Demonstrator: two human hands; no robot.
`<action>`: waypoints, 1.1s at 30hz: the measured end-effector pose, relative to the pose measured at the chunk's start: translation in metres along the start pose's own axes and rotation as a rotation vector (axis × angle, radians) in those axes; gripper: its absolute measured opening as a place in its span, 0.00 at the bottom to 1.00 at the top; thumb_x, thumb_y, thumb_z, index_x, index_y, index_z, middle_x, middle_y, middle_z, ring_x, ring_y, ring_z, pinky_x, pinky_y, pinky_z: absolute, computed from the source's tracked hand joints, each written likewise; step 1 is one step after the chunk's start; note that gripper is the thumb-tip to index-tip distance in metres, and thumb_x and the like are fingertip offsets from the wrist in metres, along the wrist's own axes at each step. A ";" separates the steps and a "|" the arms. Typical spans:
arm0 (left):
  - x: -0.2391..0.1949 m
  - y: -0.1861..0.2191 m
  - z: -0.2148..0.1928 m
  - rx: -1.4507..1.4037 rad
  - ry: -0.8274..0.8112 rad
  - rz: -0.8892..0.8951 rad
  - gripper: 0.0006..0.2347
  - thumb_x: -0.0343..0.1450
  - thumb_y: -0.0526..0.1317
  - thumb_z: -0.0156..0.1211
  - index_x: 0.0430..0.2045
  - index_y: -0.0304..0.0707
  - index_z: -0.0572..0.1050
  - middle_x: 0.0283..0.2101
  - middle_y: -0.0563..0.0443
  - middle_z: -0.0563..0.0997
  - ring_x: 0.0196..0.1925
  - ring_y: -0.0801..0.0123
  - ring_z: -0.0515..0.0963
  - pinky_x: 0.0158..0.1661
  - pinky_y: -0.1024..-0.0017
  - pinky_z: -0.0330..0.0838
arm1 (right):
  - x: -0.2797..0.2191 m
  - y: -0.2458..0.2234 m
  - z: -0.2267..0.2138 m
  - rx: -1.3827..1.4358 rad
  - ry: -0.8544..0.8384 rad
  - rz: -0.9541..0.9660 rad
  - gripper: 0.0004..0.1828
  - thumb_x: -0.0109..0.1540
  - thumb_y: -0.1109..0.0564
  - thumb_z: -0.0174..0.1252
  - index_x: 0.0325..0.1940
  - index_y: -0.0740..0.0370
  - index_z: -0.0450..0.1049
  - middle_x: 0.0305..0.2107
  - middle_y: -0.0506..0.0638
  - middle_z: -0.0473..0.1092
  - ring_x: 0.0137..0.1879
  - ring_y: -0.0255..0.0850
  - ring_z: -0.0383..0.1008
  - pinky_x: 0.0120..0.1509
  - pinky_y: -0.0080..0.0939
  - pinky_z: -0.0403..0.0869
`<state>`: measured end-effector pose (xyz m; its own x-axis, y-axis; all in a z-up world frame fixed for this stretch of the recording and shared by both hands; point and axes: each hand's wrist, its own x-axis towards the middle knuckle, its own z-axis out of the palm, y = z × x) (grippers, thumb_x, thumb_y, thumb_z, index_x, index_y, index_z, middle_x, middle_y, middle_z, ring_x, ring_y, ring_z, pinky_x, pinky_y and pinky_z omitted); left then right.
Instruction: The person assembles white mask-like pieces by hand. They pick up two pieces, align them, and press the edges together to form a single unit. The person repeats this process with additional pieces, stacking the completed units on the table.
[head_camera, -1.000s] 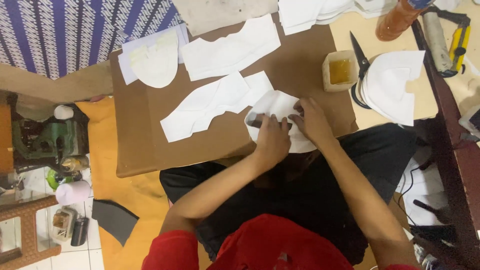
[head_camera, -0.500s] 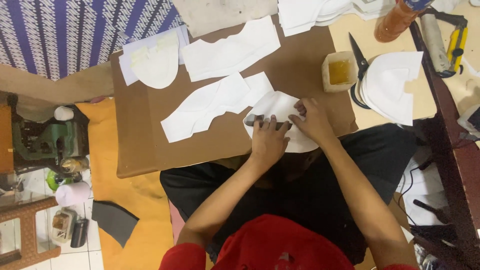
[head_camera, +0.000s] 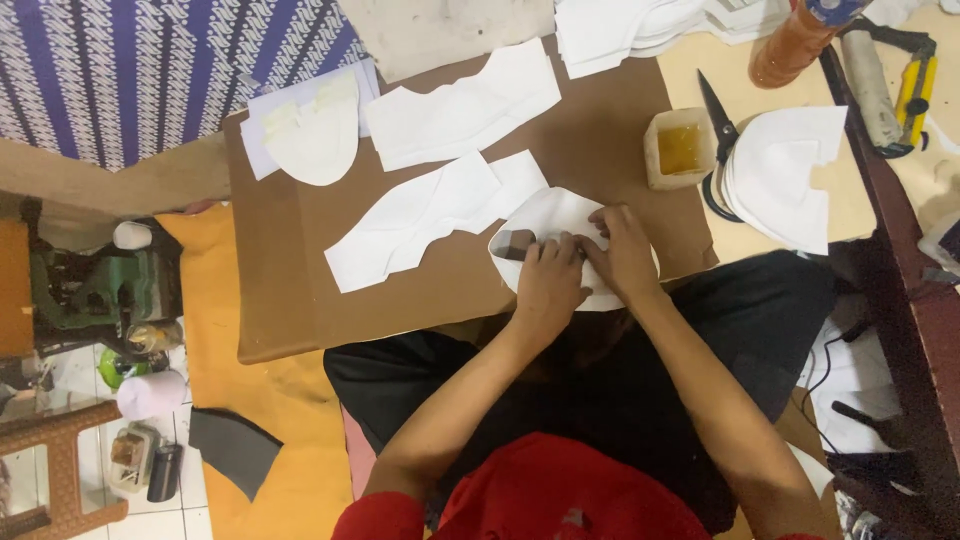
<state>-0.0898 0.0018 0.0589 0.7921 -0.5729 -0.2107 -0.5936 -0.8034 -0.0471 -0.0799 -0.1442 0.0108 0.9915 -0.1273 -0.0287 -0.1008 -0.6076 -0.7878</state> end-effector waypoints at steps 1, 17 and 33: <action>0.002 0.000 0.002 -0.001 0.000 0.002 0.27 0.68 0.57 0.62 0.57 0.41 0.74 0.61 0.38 0.74 0.56 0.54 0.75 0.57 0.57 0.59 | 0.001 0.009 0.002 -0.001 0.001 0.002 0.17 0.62 0.54 0.65 0.52 0.57 0.69 0.41 0.56 0.67 0.51 0.51 0.74 0.56 0.49 0.76; 0.004 -0.010 0.009 -0.087 0.091 0.153 0.30 0.73 0.59 0.43 0.54 0.28 0.73 0.64 0.35 0.71 0.65 0.53 0.72 0.60 0.61 0.65 | -0.002 0.001 -0.009 0.085 0.023 -0.047 0.23 0.62 0.58 0.66 0.57 0.62 0.66 0.40 0.58 0.71 0.48 0.51 0.76 0.55 0.52 0.76; 0.026 0.003 -0.009 -0.022 -0.070 0.096 0.33 0.62 0.62 0.42 0.55 0.34 0.66 0.71 0.31 0.58 0.67 0.53 0.65 0.57 0.62 0.68 | -0.009 -0.017 -0.019 0.122 -0.015 -0.021 0.20 0.63 0.64 0.60 0.58 0.63 0.64 0.40 0.57 0.68 0.50 0.52 0.73 0.57 0.52 0.73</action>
<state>-0.0696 -0.0174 0.0621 0.7191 -0.6355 -0.2813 -0.6626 -0.7489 -0.0020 -0.0889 -0.1479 0.0360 0.9944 -0.1035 -0.0196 -0.0700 -0.5104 -0.8571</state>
